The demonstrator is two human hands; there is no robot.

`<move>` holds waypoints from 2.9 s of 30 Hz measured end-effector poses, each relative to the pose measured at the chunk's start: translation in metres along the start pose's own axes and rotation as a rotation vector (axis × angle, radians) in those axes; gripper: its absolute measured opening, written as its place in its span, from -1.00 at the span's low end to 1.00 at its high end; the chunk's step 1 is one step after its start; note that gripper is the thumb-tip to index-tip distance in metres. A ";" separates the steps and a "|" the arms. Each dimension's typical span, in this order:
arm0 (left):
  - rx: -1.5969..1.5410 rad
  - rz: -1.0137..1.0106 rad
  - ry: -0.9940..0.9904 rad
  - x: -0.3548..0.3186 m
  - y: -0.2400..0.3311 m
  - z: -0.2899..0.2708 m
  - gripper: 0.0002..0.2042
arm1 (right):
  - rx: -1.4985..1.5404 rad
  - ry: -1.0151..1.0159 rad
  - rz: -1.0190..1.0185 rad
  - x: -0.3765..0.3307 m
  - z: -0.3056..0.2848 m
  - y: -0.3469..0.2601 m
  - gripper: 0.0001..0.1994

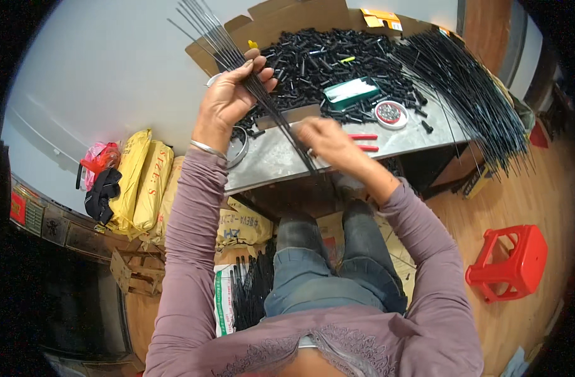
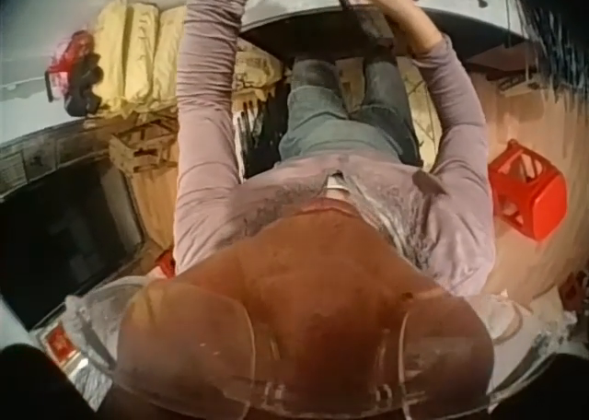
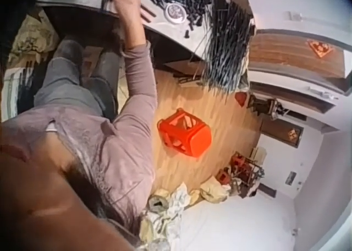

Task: The recorder is bundling and processing black cable-like rods using a fixture and pliers on a workbench.

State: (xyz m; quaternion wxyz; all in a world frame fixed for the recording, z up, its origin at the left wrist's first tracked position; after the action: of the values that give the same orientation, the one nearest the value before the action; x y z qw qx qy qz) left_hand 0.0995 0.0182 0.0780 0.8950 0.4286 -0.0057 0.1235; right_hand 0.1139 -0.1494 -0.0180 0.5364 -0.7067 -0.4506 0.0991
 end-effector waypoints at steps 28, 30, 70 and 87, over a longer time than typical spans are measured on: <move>0.010 -0.299 -0.232 -0.149 -0.027 0.010 -0.73 | -0.100 -0.388 -0.133 0.025 0.057 -0.020 -0.77; 0.050 -0.294 -0.221 -0.149 -0.032 0.004 -0.73 | -0.254 -0.256 -0.258 0.052 0.048 0.016 -0.71; 0.644 0.203 -0.253 -0.094 -0.048 -0.056 -0.07 | 0.265 -0.317 -0.182 0.020 0.028 -0.044 -0.82; 0.628 0.442 -0.251 -0.075 -0.043 -0.006 -0.77 | -1.211 0.039 0.217 0.109 -0.127 0.134 -0.81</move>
State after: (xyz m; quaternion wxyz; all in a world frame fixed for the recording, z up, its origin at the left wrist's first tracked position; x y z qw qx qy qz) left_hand 0.0356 -0.0192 0.0329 0.6646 0.6815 -0.1689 0.2555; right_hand 0.3267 -0.1562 -0.0430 0.0348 -0.9294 -0.3424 -0.1335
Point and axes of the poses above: each hand's wrist, its own x-axis towards the middle knuckle, its own z-axis out of the palm, y = z × x, the point moved 6 cm from there along x, towards the middle knuckle, and after that the axes turned 10 degrees about -x, right-handed, at the moved point
